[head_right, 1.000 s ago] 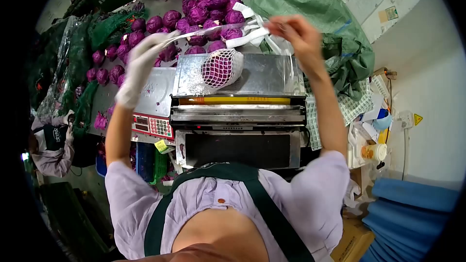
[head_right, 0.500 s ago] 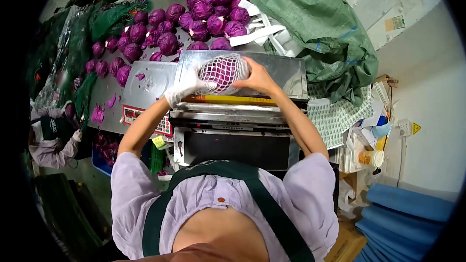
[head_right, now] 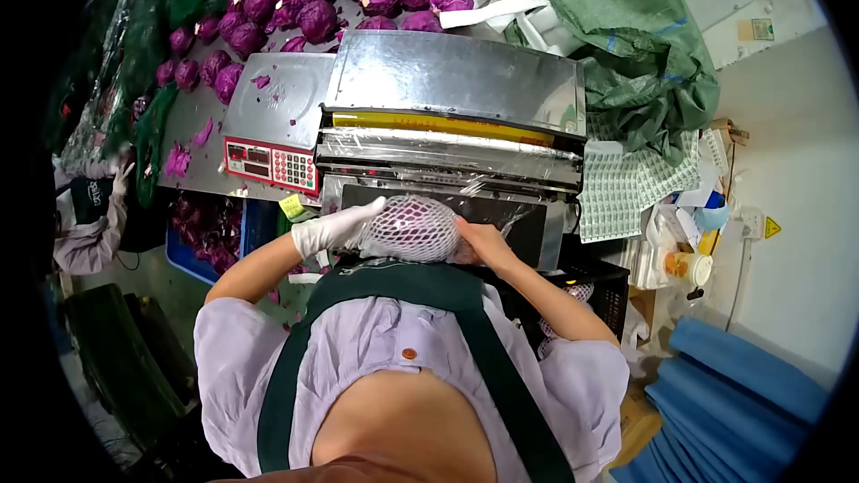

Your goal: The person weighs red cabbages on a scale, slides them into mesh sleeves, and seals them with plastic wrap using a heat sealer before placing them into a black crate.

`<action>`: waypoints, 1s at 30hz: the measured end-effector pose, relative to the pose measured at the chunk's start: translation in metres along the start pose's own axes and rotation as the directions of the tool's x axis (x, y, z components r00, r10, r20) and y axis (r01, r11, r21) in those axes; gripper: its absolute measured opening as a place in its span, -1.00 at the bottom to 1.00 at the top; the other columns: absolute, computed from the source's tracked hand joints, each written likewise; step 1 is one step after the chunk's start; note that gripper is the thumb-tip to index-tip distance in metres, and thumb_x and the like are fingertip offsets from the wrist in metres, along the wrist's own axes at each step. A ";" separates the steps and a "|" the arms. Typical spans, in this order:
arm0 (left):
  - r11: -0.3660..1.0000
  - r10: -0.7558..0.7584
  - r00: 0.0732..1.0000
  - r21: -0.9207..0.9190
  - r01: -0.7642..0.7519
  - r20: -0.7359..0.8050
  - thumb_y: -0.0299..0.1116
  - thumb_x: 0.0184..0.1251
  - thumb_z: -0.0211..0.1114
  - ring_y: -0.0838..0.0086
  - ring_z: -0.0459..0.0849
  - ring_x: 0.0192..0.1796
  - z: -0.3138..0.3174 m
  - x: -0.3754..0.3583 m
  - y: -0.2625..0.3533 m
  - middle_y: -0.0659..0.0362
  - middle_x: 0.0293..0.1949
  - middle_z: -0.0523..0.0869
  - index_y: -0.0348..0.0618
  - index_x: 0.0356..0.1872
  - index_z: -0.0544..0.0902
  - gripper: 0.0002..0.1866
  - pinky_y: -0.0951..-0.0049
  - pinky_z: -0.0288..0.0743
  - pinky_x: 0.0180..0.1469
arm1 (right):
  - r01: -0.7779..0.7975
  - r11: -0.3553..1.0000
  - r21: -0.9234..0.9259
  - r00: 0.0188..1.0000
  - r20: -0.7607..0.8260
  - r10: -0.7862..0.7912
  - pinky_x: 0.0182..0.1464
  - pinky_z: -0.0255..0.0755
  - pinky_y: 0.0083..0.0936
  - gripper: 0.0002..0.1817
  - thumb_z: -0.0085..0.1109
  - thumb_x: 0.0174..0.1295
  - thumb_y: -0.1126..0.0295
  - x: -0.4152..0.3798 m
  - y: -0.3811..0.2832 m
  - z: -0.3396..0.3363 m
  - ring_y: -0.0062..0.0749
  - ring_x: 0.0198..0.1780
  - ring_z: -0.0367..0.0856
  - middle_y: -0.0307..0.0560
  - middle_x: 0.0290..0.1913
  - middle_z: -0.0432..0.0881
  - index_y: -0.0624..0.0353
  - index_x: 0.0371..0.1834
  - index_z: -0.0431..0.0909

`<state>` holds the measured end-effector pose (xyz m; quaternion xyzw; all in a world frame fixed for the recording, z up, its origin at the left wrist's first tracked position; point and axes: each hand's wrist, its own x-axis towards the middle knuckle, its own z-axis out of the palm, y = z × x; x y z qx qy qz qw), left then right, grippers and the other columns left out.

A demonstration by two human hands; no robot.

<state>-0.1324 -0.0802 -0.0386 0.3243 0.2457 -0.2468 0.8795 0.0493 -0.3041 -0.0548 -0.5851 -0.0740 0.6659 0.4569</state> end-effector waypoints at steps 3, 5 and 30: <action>0.741 0.357 0.854 0.671 -0.012 -0.379 0.02 0.38 -0.04 0.48 0.56 -0.14 0.008 -0.031 -0.015 0.14 -0.17 0.62 -0.34 0.01 0.50 -0.45 0.51 0.41 -0.05 | 0.359 0.599 -0.716 0.834 -0.042 -0.551 -0.53 0.22 -0.67 -0.62 0.20 0.14 0.20 -0.038 0.009 0.012 -0.70 -0.61 0.30 -0.24 -0.71 0.43 0.31 -0.62 0.46; 0.753 0.455 0.769 0.654 -0.064 -0.448 -0.04 0.37 0.01 0.55 0.46 -0.48 0.018 -0.038 -0.040 0.23 -0.54 0.55 -0.30 -0.31 0.57 -0.56 0.54 0.36 -0.36 | 0.384 0.688 -0.615 0.747 -0.231 -0.624 -0.57 0.13 -0.64 -0.63 0.27 0.07 0.27 -0.046 0.019 0.030 -0.73 -0.60 0.21 -0.26 -0.76 0.30 0.30 -0.69 0.40; 0.807 0.034 0.907 0.525 -0.272 0.419 -0.26 0.35 0.03 0.38 0.42 0.17 0.079 0.066 -0.009 0.05 0.11 0.48 -0.28 0.17 0.38 -0.57 0.44 0.23 0.25 | 0.889 0.230 -0.396 0.212 -0.089 -0.973 -0.62 0.28 -0.67 -0.83 0.31 -0.13 0.54 -0.066 -0.083 0.008 -0.61 -0.64 0.42 -0.20 -0.64 0.48 0.17 -0.64 0.45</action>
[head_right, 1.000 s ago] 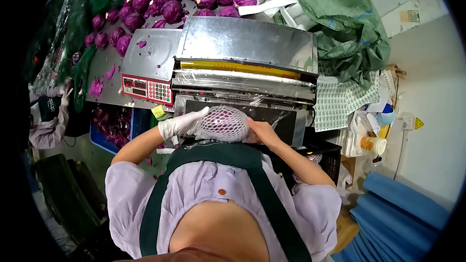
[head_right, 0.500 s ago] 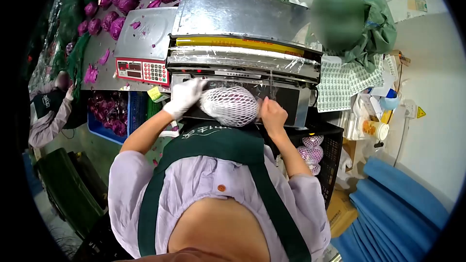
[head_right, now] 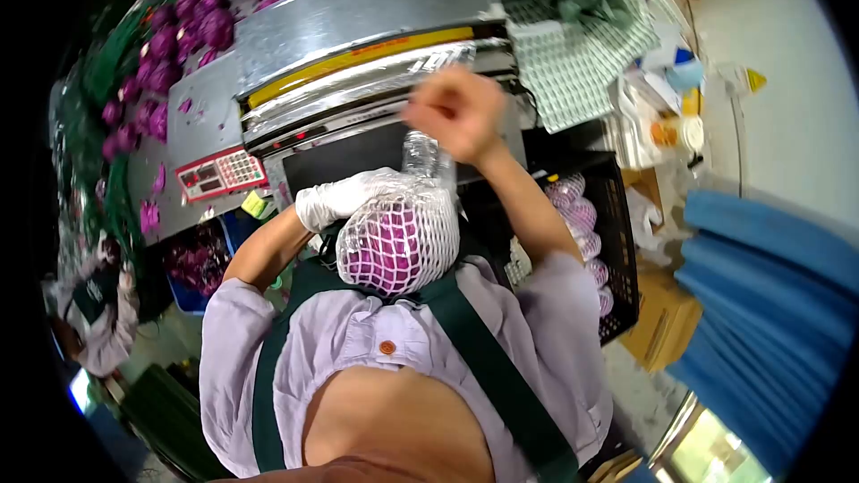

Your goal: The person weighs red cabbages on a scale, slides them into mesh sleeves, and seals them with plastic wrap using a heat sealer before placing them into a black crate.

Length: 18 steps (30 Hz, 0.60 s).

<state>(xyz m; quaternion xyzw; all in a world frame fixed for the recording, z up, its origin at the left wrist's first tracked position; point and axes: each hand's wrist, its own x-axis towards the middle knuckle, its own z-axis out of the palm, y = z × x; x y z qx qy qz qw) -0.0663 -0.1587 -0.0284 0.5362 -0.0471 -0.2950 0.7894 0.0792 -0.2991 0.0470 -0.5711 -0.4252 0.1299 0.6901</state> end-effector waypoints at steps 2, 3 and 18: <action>0.967 0.093 0.995 -0.240 -0.084 0.028 -0.43 0.22 0.20 0.38 0.48 0.09 0.005 0.005 -0.008 0.08 -0.06 0.55 -0.26 0.08 0.44 -0.61 0.41 0.34 0.17 | 0.173 0.982 -0.076 0.927 0.350 -0.136 -0.63 0.27 -0.70 -0.81 0.37 -0.15 0.46 0.013 -0.005 0.024 -0.65 -0.63 0.45 -0.17 -0.57 0.53 0.15 -0.54 0.49; 0.938 0.084 0.996 -0.337 -0.077 0.006 -0.44 0.23 0.20 0.39 0.48 0.09 0.008 0.005 -0.014 0.08 -0.06 0.55 -0.26 0.09 0.43 -0.61 0.42 0.35 0.17 | -0.016 0.998 0.059 0.842 0.539 -0.018 -0.54 0.36 -0.64 -0.75 0.41 -0.18 0.40 0.002 -0.015 0.042 -0.53 -0.57 0.53 -0.17 -0.50 0.58 0.17 -0.48 0.51; 0.757 -0.512 0.854 -0.520 0.395 -0.096 0.25 0.34 -0.37 0.31 0.52 0.09 0.069 0.089 -0.008 -0.01 0.06 0.53 -0.38 0.14 0.36 -0.20 0.36 0.34 0.19 | -0.515 0.816 -0.263 0.857 -0.194 0.478 0.22 0.21 -0.43 0.05 0.52 -0.39 0.03 -0.208 -0.033 -0.039 -0.11 0.16 0.37 0.10 0.23 0.31 0.22 0.23 0.21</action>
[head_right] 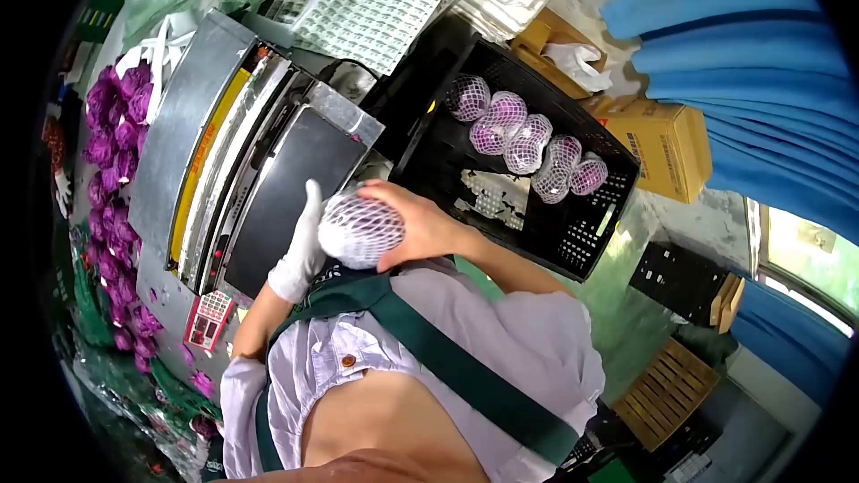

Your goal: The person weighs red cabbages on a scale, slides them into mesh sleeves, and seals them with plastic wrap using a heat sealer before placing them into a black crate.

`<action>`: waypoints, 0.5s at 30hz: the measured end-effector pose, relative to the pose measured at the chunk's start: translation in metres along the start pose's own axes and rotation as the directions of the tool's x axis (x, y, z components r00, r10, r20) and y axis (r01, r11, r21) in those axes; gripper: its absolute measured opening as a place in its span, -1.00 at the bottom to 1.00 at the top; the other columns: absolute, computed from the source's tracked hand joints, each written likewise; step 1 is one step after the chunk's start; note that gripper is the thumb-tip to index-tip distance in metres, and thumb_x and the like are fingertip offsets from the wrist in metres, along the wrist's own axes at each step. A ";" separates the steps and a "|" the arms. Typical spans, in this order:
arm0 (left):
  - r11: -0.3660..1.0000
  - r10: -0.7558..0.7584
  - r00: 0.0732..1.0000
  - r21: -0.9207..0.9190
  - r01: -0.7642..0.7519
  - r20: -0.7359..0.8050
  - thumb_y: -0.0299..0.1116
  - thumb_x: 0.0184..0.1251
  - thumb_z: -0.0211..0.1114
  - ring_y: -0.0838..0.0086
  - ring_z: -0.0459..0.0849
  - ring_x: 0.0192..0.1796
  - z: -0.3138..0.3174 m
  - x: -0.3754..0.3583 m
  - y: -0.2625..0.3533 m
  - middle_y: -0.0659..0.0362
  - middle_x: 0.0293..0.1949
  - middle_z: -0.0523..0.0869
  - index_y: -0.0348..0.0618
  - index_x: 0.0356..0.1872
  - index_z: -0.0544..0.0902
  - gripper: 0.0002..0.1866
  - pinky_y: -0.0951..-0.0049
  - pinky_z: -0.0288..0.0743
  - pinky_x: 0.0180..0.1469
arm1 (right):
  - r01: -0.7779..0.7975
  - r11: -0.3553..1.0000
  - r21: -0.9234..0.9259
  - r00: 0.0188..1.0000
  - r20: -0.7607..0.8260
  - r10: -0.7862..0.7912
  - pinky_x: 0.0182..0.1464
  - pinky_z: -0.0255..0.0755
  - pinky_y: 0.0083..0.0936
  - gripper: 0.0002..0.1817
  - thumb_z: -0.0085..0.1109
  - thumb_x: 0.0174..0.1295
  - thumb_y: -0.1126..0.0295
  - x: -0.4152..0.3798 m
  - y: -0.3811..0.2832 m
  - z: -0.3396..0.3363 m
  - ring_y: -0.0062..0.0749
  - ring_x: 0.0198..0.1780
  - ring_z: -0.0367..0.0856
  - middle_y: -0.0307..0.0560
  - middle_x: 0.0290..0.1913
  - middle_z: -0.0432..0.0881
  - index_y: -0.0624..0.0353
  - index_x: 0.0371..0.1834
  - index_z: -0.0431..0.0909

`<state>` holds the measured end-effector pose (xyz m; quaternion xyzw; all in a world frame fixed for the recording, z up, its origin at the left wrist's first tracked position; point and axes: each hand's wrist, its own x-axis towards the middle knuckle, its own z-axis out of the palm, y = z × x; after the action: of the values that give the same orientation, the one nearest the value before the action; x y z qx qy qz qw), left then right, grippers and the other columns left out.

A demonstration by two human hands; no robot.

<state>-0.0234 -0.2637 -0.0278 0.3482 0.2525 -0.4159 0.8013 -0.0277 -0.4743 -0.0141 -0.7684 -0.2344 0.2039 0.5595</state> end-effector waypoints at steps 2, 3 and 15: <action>0.991 -0.047 0.999 0.123 0.045 0.010 0.30 0.30 -0.40 0.27 0.48 0.14 0.012 0.027 0.003 -0.02 0.08 0.51 -0.31 0.21 0.30 -0.17 0.26 0.32 0.20 | -0.184 0.922 0.340 0.974 -0.062 0.217 0.23 0.21 -0.44 -0.01 0.48 -0.32 0.09 -0.018 0.036 -0.005 -0.20 0.18 0.36 0.01 0.17 0.36 0.23 0.23 0.20; 0.960 -0.211 0.977 0.184 0.211 -0.018 0.28 0.33 -0.41 0.34 0.43 0.18 0.008 0.044 0.004 0.04 0.14 0.46 -0.22 0.24 0.29 -0.21 0.29 0.31 0.18 | -0.187 0.747 0.637 0.943 -0.097 0.319 0.24 0.23 -0.40 -0.13 0.40 -0.17 0.16 -0.031 0.056 -0.008 -0.37 0.16 0.37 -0.07 0.12 0.41 0.24 0.23 0.20; 0.745 0.379 0.921 0.621 -0.245 -0.092 -0.03 0.34 0.06 0.51 0.58 -0.11 -0.035 -0.029 0.038 0.16 -0.13 0.64 -0.20 -0.01 0.56 -0.56 0.49 0.43 -0.02 | -0.546 0.213 0.810 0.466 0.082 0.881 -0.34 0.53 -0.08 -0.45 -0.03 0.19 -0.06 -0.036 0.299 0.016 -0.32 -0.17 0.57 -0.09 -0.05 0.54 0.09 0.11 0.37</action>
<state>-0.0109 -0.2065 -0.0166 0.6624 0.1300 -0.2938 0.6768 -0.0267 -0.5625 -0.3021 -0.5009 0.3867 0.3577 0.6867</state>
